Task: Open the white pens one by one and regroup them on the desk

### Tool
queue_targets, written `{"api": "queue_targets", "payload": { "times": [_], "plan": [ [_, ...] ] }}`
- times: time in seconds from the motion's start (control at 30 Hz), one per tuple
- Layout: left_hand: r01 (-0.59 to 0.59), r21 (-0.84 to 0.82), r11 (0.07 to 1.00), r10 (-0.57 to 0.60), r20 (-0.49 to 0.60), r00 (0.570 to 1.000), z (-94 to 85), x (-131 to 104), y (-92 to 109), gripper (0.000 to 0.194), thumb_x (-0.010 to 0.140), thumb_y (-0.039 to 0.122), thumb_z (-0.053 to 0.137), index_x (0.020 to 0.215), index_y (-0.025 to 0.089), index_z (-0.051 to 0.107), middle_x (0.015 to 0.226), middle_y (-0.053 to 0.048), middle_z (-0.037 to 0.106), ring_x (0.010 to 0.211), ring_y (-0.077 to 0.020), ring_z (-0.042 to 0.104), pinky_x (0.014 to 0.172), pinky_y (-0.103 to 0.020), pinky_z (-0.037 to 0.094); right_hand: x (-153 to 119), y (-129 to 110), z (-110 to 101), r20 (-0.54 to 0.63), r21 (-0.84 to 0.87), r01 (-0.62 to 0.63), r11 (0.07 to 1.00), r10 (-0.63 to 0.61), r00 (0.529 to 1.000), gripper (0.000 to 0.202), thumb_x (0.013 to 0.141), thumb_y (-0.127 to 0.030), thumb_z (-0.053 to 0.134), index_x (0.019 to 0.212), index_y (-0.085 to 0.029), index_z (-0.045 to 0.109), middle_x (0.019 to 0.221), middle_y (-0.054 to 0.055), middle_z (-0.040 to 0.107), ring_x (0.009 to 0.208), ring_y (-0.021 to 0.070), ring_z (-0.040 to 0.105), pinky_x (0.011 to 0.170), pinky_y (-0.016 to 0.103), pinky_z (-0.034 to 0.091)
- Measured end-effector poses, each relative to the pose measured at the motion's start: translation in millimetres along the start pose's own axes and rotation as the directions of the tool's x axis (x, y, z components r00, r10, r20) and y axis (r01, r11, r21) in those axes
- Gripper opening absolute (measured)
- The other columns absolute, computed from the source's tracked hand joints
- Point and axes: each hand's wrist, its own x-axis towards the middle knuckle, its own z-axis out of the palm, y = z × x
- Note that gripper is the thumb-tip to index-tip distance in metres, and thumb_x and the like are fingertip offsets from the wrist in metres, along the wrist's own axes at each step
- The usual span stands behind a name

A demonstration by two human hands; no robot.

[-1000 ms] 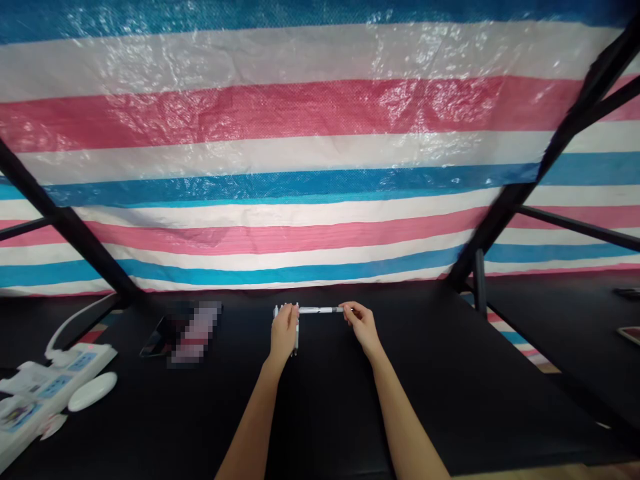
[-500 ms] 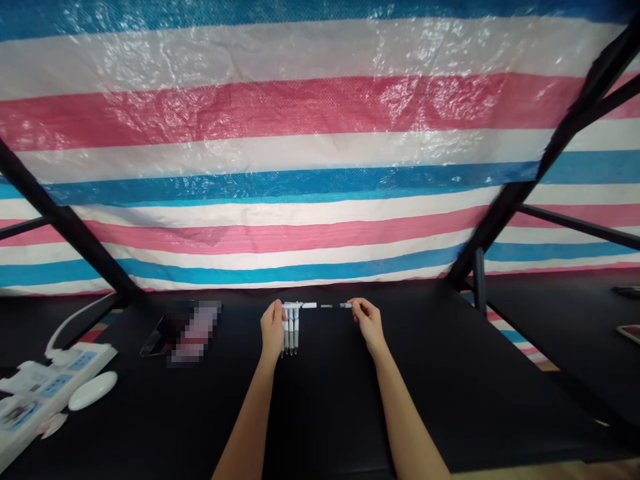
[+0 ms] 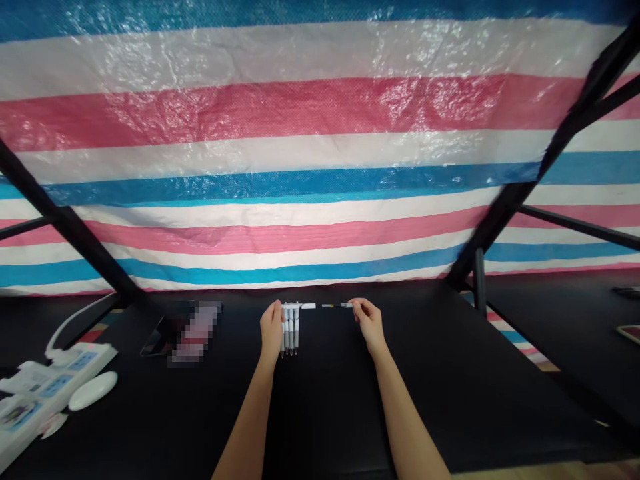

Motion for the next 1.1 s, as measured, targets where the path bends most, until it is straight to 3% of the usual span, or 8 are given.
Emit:
{"api": "queue_targets", "payload": {
  "times": [0.37, 1.1],
  "plan": [
    [-0.009, 0.031, 0.999, 0.008, 0.025, 1.000, 3.7, -3, 4, 0.044, 0.086, 0.048, 0.033, 0.052, 0.020, 0.036, 0.047, 0.005, 0.033, 0.044, -0.0099, 0.034, 0.047, -0.024, 0.027, -4, -3, 8, 0.045, -0.012, -0.003, 1.000, 0.004, 0.999, 0.036, 0.072, -0.051, 0.056, 0.074, -0.016, 0.065, 0.051, -0.002, 0.045, 0.046, 0.0110, 0.040, 0.045, 0.023, 0.033],
    [-0.037, 0.086, 0.996, 0.029, 0.093, 0.995, 16.2, -10, 4, 0.040, 0.084, 0.050, 0.035, 0.059, 0.020, 0.045, 0.051, 0.003, 0.045, 0.050, -0.0128, 0.046, 0.052, -0.025, 0.036, -9, 0, 20, 0.190, -0.027, -0.028, 0.999, 0.032, 0.981, 0.043, 0.072, -0.057, 0.056, 0.075, -0.015, 0.066, 0.045, -0.003, 0.045, 0.041, 0.0097, 0.038, 0.041, 0.023, 0.028]
  ]
}}
